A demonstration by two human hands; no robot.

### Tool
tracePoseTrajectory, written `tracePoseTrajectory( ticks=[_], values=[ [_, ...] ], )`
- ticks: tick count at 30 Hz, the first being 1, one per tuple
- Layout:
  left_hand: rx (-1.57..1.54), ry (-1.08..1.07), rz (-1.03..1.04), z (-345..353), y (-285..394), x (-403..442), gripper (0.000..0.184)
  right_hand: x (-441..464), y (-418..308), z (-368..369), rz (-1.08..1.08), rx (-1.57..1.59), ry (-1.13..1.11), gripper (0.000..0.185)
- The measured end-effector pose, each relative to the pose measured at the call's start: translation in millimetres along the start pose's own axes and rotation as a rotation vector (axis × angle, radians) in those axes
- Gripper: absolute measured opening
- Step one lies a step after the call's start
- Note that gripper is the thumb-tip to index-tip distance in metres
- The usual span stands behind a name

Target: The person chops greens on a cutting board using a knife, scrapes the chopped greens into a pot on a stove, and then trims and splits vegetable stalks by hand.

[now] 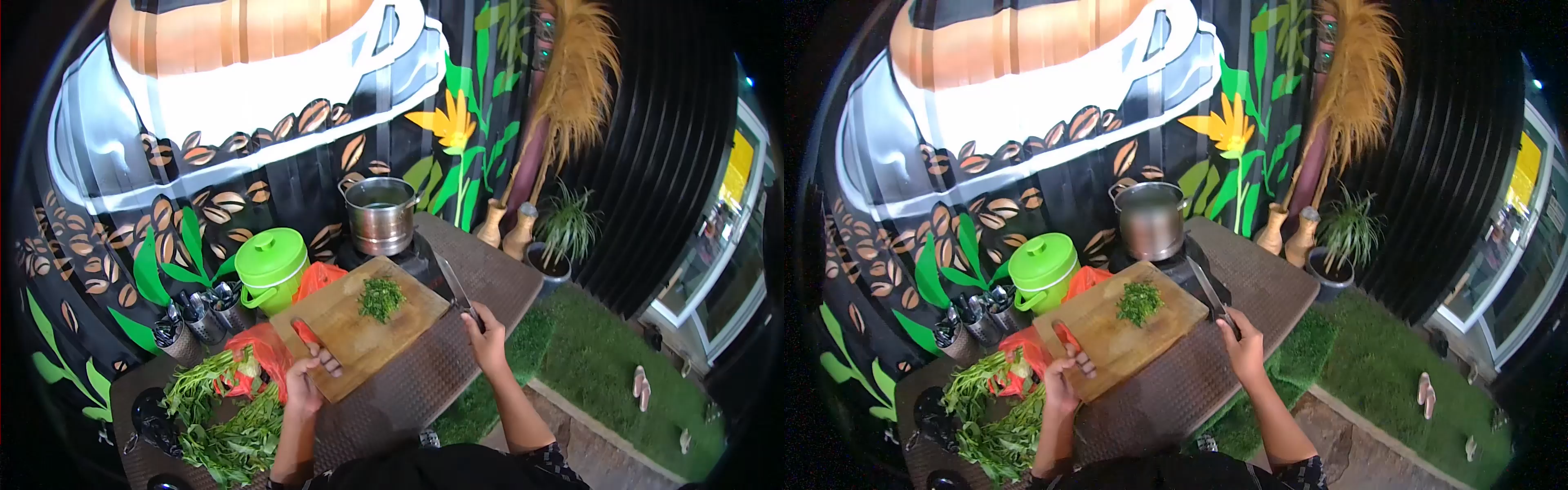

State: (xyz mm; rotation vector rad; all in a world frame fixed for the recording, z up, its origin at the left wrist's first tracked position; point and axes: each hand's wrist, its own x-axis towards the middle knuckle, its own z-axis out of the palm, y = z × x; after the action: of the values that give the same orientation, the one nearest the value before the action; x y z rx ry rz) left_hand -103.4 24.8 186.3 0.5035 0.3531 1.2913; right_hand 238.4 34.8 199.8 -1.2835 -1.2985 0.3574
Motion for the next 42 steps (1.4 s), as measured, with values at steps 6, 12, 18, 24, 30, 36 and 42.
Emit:
tracePoseTrajectory(
  ticks=[6, 12, 18, 24, 30, 36, 42],
  values=[
    [0.073, 0.107, 0.143, 60.1, 31.3, 80.4, 0.02, 116.3, -33.3, 6.3, -0.187, -0.022, -0.241, 0.024],
    [0.145, 0.099, 0.283, 87.8, 51.3, 163.8, 0.014, 206.5, -21.5, 26.0, -0.48, -0.081, -0.419, 0.025],
    [0.194, 0.266, 0.312, 107.3, 57.2, 223.2, 0.012, 274.0, -8.2, 48.2, -0.649, -0.091, -0.625, 0.025],
    [0.209, 0.27, 0.252, 90.3, 72.7, 257.9, 0.012, 312.7, 14.4, 77.0, -0.681, -0.091, -0.706, 0.026],
    [0.232, 0.3, 0.214, 85.2, 85.6, 265.6, 0.012, 344.8, 39.4, 100.9, -0.692, -0.128, -0.699, 0.023],
    [0.274, 0.323, 0.188, 84.4, 95.6, 269.5, 0.012, 355.2, 51.9, 102.5, -0.654, -0.14, -0.694, 0.023],
    [0.249, 0.287, 0.176, 78.2, 99.5, 274.6, 0.013, 367.4, 61.1, 90.8, -0.488, -0.228, -0.688, 0.023]
  ],
)
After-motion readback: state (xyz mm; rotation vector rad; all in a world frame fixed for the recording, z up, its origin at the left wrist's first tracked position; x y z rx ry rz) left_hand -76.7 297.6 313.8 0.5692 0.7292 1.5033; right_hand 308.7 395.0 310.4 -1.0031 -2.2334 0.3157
